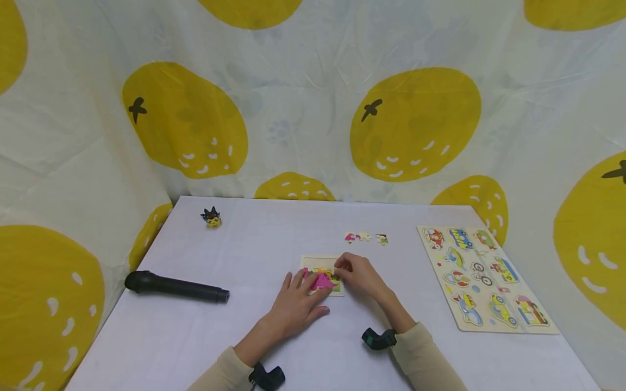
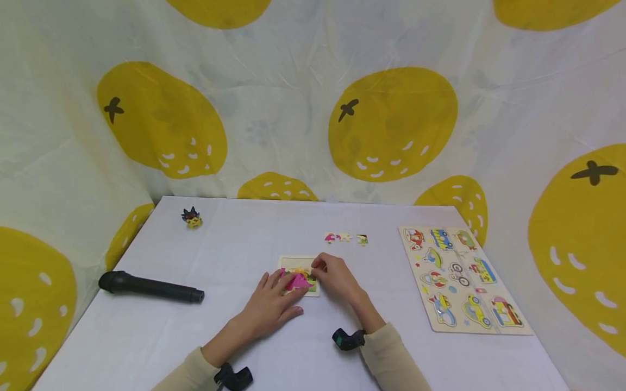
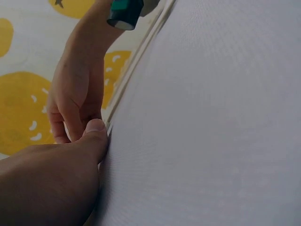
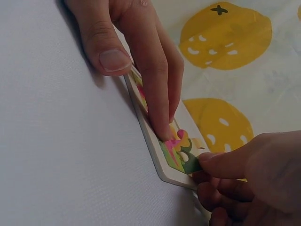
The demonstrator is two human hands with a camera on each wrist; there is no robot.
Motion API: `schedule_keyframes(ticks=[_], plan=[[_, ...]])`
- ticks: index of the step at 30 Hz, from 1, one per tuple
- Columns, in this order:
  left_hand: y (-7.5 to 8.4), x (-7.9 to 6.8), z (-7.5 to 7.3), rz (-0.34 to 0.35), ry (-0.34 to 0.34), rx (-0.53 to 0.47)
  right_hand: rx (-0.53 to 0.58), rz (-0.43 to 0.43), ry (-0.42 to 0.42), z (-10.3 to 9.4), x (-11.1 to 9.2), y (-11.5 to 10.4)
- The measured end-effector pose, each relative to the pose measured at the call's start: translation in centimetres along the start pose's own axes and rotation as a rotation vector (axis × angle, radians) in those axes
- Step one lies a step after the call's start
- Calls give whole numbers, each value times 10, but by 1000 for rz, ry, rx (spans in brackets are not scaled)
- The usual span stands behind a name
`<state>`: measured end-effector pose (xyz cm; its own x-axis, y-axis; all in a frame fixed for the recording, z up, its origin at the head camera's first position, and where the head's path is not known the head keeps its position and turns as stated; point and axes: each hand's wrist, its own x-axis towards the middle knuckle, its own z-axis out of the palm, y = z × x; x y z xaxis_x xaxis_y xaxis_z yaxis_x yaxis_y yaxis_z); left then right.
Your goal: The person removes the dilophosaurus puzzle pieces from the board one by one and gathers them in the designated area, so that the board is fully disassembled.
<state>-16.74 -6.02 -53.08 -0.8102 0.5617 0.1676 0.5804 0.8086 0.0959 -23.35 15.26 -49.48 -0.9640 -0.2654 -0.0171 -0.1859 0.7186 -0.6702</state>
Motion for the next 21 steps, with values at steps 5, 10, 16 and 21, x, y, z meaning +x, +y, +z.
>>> schedule_keyframes(ticks=[5,10,16,21], plan=[[0,0,0,3,1,-5,19,31,18,1,2,4],[0,0,-1,-10,-22,-18,42,56,39,1,1,5],[1,-1,-2,-13,-31,-23,70,83,47,2,1,4],[1,-1,-3,-5,-16,-18,112,109,53,3,1,7]])
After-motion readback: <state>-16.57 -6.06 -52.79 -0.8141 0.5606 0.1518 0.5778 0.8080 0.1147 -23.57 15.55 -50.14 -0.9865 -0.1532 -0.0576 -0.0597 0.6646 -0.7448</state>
